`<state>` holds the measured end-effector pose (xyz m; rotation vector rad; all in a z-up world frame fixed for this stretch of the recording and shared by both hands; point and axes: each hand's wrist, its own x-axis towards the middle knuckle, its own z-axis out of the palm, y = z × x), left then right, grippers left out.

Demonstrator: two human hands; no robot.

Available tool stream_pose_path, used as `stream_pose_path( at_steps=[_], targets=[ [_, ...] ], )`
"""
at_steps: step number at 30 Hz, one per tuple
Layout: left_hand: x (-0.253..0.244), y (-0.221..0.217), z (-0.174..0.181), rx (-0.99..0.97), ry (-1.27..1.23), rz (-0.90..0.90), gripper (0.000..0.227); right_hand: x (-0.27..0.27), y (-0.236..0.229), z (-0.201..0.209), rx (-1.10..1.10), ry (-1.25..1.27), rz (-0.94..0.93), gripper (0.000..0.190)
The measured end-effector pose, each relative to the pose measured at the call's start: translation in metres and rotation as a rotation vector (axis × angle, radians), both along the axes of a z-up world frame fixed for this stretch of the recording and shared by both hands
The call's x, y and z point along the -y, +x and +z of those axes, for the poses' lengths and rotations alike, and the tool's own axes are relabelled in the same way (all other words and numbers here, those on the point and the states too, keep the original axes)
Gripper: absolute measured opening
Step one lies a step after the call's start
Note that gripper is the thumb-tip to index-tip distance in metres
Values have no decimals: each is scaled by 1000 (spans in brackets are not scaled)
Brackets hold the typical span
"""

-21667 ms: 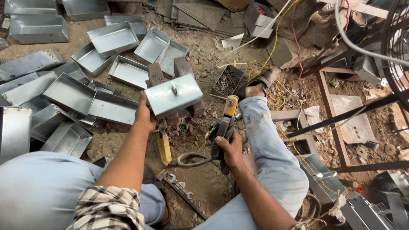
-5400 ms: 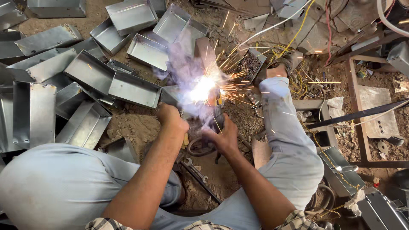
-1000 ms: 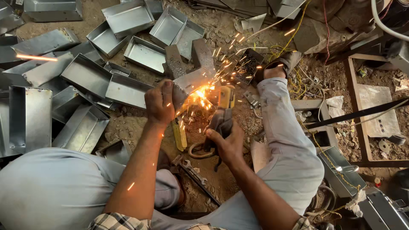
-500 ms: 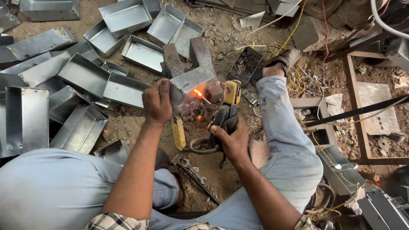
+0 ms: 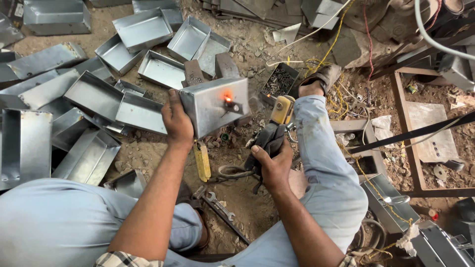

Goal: The person welds metal components onto rectangular metal boxes using a welding tool.

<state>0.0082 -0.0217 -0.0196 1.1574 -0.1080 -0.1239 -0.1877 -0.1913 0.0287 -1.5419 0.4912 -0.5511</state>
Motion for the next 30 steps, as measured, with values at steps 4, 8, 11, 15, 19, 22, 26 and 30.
stream_pose_path(
  at_steps=[4, 8, 11, 15, 19, 22, 26, 30],
  targets=[
    [41, 39, -28, -301, -154, 0, 62, 13, 1, -4, -13, -38, -48, 45],
    [58, 76, -56, -784, -82, 34, 60, 19, 0, -10, 56, -34, -28, 45],
    [53, 90, -79, -771, 83, 36, 59, 23, 2, -13, 33, -40, -13, 47],
    [46, 90, -84, -445, 742, 108, 67, 20, 6, -16, -72, -77, -25, 47],
    [30, 78, -42, -296, 1014, 22, 74, 15, 7, -15, -63, -57, 24, 49],
    [20, 63, 1, -343, 975, -76, 77, 14, 7, -15, -62, -26, 35, 49],
    [10, -9, 41, -378, 671, 30, 58, 10, 8, -21, -107, -77, 54, 51],
    [18, -129, 53, -247, 681, -234, 72, 5, 11, -33, -161, -66, 111, 51]
  ],
)
